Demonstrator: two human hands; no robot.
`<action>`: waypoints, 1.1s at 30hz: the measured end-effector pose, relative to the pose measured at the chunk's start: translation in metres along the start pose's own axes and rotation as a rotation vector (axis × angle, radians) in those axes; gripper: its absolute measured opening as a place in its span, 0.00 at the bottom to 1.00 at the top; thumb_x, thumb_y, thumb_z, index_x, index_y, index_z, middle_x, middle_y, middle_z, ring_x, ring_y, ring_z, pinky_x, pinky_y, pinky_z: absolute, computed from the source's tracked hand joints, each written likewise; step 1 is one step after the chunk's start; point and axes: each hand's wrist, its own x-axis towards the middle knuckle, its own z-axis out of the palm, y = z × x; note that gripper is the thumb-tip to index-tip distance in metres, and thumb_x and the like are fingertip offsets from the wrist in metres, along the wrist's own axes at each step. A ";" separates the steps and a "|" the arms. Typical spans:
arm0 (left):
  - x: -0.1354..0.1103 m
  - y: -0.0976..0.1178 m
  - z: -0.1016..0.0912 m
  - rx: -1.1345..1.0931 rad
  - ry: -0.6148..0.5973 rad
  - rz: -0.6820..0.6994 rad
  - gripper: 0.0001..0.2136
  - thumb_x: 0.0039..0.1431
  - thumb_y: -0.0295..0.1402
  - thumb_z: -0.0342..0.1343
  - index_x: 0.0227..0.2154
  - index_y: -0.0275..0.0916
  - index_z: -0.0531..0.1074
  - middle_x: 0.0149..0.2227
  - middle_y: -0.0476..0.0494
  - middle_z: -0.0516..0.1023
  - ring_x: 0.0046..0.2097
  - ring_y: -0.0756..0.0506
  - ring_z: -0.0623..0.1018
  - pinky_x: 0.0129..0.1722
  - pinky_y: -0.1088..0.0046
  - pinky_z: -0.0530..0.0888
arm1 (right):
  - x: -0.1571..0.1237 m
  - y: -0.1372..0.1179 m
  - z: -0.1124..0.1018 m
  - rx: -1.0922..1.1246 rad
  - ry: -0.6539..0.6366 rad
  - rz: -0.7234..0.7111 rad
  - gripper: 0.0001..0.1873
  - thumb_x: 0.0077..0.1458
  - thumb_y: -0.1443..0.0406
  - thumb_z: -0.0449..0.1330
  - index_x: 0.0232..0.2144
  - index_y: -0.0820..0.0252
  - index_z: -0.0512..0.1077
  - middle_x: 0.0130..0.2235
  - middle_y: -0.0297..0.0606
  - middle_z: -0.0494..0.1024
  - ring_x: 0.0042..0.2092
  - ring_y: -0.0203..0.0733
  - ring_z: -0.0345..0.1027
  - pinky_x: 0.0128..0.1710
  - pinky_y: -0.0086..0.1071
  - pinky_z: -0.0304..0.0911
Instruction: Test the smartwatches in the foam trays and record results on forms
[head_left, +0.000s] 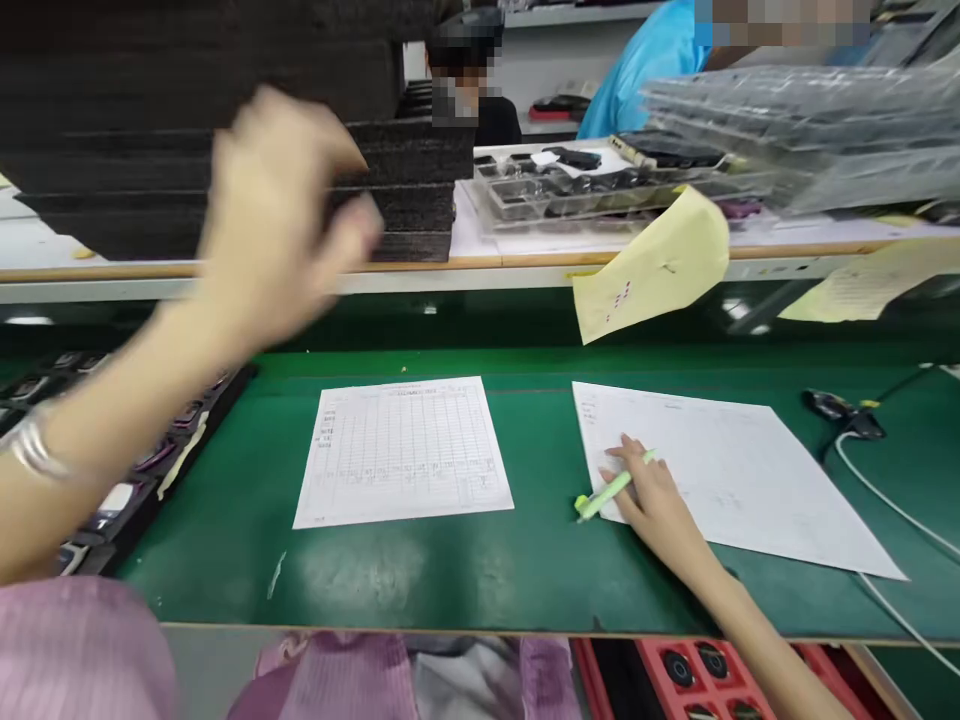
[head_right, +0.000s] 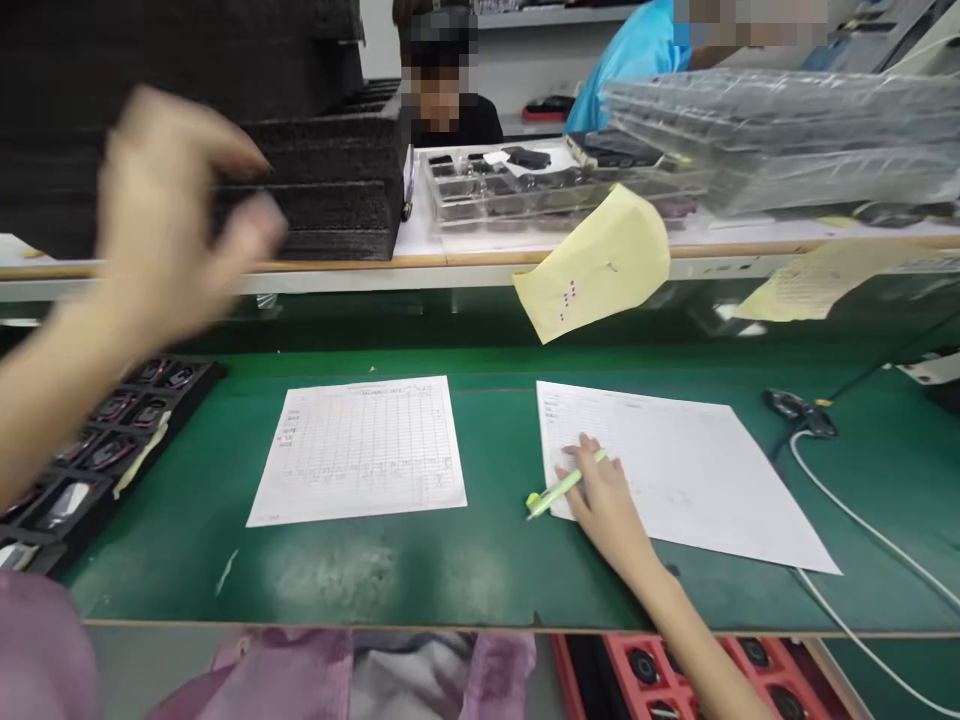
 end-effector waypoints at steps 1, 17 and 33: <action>-0.028 0.034 0.015 -0.039 -0.172 0.056 0.26 0.65 0.45 0.40 0.53 0.24 0.62 0.54 0.28 0.67 0.58 0.29 0.66 0.52 0.46 0.63 | -0.005 -0.015 0.004 -0.016 -0.015 -0.029 0.19 0.63 0.56 0.45 0.49 0.63 0.63 0.60 0.61 0.62 0.63 0.66 0.52 0.56 0.63 0.53; -0.206 0.147 0.096 -0.205 -0.838 0.180 0.41 0.59 0.57 0.44 0.66 0.31 0.47 0.66 0.19 0.46 0.66 0.22 0.49 0.58 0.41 0.59 | -0.052 -0.095 0.014 0.034 -0.086 -0.094 0.14 0.66 0.62 0.46 0.52 0.59 0.59 0.64 0.57 0.54 0.66 0.61 0.46 0.58 0.64 0.51; -0.219 0.179 0.039 -0.307 -0.752 0.377 0.41 0.57 0.58 0.48 0.63 0.31 0.54 0.68 0.30 0.46 0.68 0.29 0.48 0.60 0.46 0.58 | -0.135 -0.076 -0.020 -0.112 -0.156 -0.369 0.30 0.65 0.65 0.49 0.67 0.57 0.48 0.67 0.49 0.51 0.64 0.61 0.51 0.62 0.56 0.49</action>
